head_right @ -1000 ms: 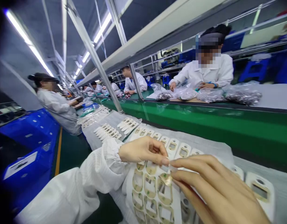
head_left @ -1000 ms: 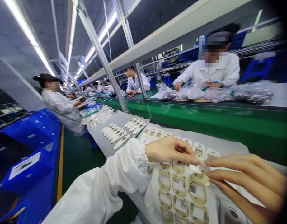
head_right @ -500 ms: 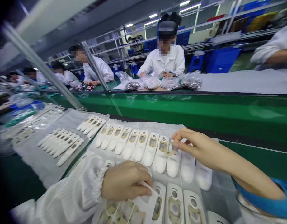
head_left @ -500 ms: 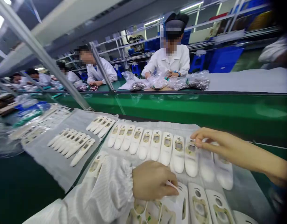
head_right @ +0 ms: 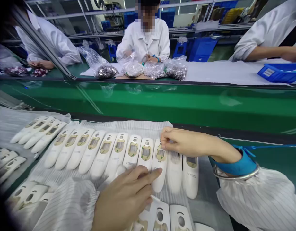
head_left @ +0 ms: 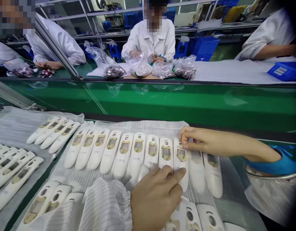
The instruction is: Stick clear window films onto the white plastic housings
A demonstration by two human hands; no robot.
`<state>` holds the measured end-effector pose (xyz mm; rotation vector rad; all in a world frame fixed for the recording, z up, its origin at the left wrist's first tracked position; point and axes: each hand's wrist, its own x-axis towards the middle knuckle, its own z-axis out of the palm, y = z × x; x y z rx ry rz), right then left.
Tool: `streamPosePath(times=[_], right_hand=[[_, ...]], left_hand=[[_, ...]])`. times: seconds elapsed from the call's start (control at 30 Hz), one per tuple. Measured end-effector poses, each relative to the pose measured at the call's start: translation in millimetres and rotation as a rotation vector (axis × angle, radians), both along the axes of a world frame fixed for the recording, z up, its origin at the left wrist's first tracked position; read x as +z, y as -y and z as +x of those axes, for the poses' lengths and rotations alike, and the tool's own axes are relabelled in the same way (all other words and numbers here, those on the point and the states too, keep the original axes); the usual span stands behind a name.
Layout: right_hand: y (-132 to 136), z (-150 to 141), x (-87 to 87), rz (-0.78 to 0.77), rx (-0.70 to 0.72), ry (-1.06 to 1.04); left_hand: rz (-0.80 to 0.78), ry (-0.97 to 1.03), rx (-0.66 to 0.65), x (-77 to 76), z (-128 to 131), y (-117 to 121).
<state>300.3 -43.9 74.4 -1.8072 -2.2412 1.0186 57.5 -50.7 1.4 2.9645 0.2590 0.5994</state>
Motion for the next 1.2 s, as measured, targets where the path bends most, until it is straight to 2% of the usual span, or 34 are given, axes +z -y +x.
streamPosePath(times=[0.17,0.57,0.8,1.2], right_hand=[[-2.4,-0.7,-2.3,0.009,0.011,0.009],[-2.1,-1.4,-4.1,0.044,0.085,0.007],[-6.9,-5.4,-0.5,-0.027,0.104,0.023],[-4.2,-4.2,-6.2,0.044,0.117,0.058]], left_hand=[[-0.003,0.045,0.048,-0.1,4.0,2.1],[-0.006,0.058,0.016,0.1,5.4,-0.7],[0.017,0.080,0.030,-0.5,4.7,0.0],[0.032,0.075,0.015,-0.7,5.1,-0.4]])
